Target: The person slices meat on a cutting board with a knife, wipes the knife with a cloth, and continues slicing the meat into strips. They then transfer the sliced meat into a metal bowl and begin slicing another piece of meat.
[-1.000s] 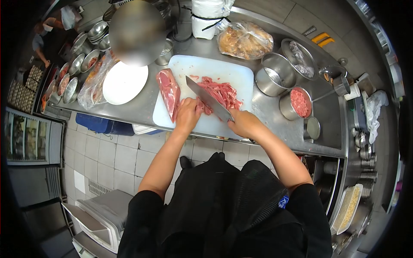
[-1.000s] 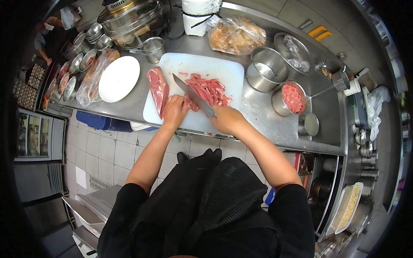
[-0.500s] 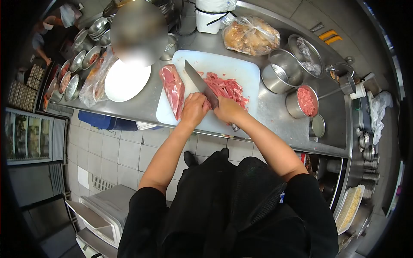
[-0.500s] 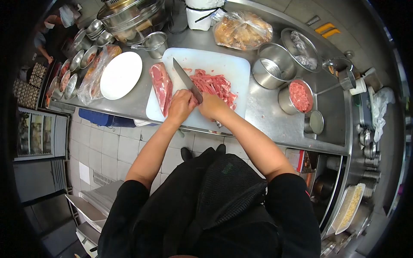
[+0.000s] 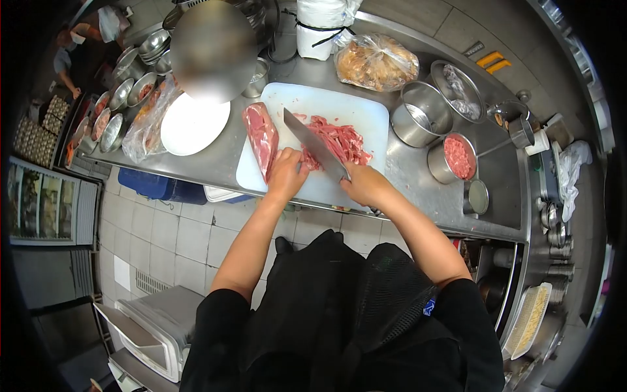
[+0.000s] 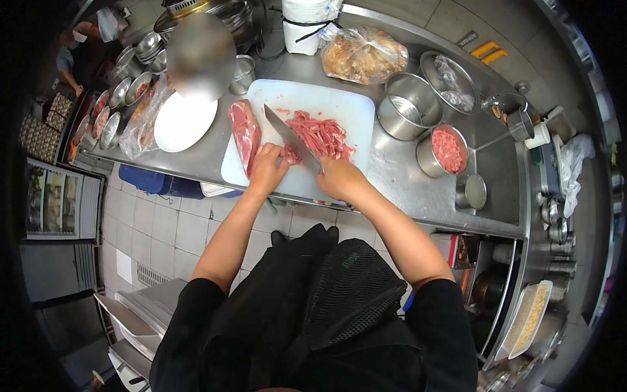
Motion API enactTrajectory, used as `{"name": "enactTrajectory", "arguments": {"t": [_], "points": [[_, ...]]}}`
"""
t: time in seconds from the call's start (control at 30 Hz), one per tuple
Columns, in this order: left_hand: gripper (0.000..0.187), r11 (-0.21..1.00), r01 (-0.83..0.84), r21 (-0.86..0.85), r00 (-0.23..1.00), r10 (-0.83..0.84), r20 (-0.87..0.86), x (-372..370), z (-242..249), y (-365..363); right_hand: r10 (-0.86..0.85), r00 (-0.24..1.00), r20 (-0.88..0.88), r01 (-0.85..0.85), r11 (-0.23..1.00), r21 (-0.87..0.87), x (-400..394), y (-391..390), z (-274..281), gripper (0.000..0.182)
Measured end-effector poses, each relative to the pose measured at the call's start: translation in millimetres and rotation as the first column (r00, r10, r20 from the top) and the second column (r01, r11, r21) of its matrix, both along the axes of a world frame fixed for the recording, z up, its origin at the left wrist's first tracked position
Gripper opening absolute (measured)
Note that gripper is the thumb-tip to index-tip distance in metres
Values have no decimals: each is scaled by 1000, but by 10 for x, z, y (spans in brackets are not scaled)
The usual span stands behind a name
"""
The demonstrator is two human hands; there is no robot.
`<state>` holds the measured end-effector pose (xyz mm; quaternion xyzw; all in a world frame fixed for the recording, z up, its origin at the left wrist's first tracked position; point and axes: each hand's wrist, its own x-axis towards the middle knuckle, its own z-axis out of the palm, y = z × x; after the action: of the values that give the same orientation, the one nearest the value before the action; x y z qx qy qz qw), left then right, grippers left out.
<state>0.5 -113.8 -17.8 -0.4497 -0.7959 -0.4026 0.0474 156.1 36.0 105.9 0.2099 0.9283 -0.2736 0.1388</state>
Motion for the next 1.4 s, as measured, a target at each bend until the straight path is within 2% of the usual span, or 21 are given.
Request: {"name": "enactTrajectory", "arguments": {"t": [0.17, 0.27, 0.37, 0.5, 0.57, 0.67, 0.77, 0.8, 0.83, 0.87, 0.9, 0.93, 1.0, 1.03, 1.17, 1.2, 1.27, 1.3, 1.33, 1.37, 1.4], "points": [[16, 999, -33, -36, 999, 32, -30, 63, 36, 72, 13, 996, 87, -7, 997, -71, -45, -66, -76, 29], [14, 998, -36, -51, 997, 32, -66, 65, -8, 93, -89, 988, 128, 113, 974, -197, -228, -152, -134, 29], [13, 998, -17, -58, 997, 13, -77, 74, -32, 95, -88, 996, -6, 86, 984, -158, -495, -15, -374, 28], [12, 986, 84, -143, 993, -94, -67, 143, 54, 53, -213, 971, -106, 168, 930, -328, -599, 78, -334, 33], [12, 994, 66, -82, 997, -70, -45, 183, 81, 53, -283, 946, -159, 202, 897, -393, -544, 116, -275, 33], [15, 999, 51, -12, 996, -50, 68, 98, 25, 140, -380, 897, -226, 223, 830, -511, -315, 251, -156, 27], [7, 980, -120, 161, 949, 66, 307, -13, 228, 243, -522, 847, -106, 207, 506, -837, -144, 410, -234, 12], [7, 979, -114, 166, 953, 60, 298, -83, 235, 318, -525, 843, -116, 202, 509, -837, -83, 408, -227, 12], [11, 932, -166, 323, 799, -65, 598, -155, 245, 412, -537, 841, -68, 160, 366, -917, -16, 400, -222, 12], [18, 860, -264, 437, 551, -238, 800, -206, 244, 491, -540, 842, -17, 116, 212, -970, 46, 384, -226, 13], [42, 871, -275, 406, 392, -284, 875, -214, 320, 533, -548, 837, -9, 95, 161, -982, 81, 356, -249, 13], [42, 871, -268, 411, 396, -289, 872, -170, 475, 557, -552, 834, -15, 90, 164, -982, 103, 362, -308, 13], [65, 845, -328, 423, -93, -475, 875, -69, 699, 618, -468, 884, 5, 18, 25, -1000, 122, 372, -417, 22], [79, 829, -298, 474, -151, -531, 834, -69, 624, 697, -464, 886, 0, 6, 12, -1000, 121, 366, -453, 30], [73, 792, -354, 497, -304, -600, 740, 9, 559, 732, -509, 861, 23, 31, 9, -999, 178, 443, -536, 24], [71, 847, -269, 459, -256, -522, 813, -88, 400, 676, -515, 857, 31, 37, 2, -999, 230, 474, -485, 24], [69, 898, -176, 404, -205, -435, 877, -214, 259, 597, -621, 783, 18, 185, 206, -961, 372, 549, -364, 14], [64, 942, -144, 303, 122, -287, 950, -250, 225, 575, -632, 775, -32, 309, 422, -852, 480, 601, -376, 19], [60, 969, -148, 196, 439, -114, 891, -265, 222, 570, -637, 770, -27, 315, 417, -852, 578, 593, -288, 19], [60, 972, -139, 192, 434, -114, 894, -272, 218, 573, -598, 798, -68, 420, 634, -650, 704, 553, -185, 23], [56, 982, -136, 130, 749, 16, 662, -271, 286, 585, -551, 829, -92, 481, 788, -383, 812, 513, -129, 27]]}}
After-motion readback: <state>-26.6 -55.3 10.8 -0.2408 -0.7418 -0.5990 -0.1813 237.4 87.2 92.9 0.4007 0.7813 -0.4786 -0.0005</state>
